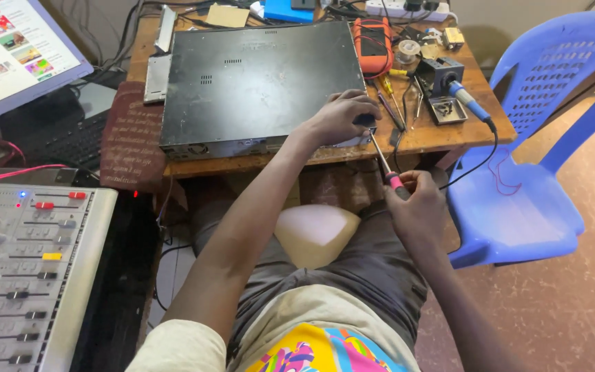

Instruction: Disassembling an electronic device using a screwdriver and testing components with a multimeter.

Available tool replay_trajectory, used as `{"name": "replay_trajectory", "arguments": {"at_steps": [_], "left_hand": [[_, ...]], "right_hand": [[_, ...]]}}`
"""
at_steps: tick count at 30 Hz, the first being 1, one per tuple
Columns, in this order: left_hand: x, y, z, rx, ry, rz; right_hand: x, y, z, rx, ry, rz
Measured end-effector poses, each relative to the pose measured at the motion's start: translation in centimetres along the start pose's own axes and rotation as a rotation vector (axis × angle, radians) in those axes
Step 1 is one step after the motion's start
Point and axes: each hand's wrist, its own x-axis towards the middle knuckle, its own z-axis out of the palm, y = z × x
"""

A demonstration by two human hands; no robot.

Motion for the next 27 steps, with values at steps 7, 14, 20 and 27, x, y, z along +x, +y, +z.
{"name": "replay_trajectory", "arguments": {"at_steps": [7,14,20,27], "left_hand": [[0.2,-0.5,0.2,-0.008,-0.006,0.012],[0.1,-1.0,1.2,0.004,0.005,0.045],[-1.2,0.9,-0.7,0.015,0.003,0.063],[-0.9,1.0,0.0,0.083,0.044,0.022]], "right_hand": [[0.3,-0.1,0.2,-0.437,0.429,-0.639],[2.4,3.5,2.0,1.157,-0.572,0.620],[1.9,0.9,-0.1,1.031,-0.556,0.587],[-0.3,-2.5,-2.4,-0.096,-0.025,-0.025]]}}
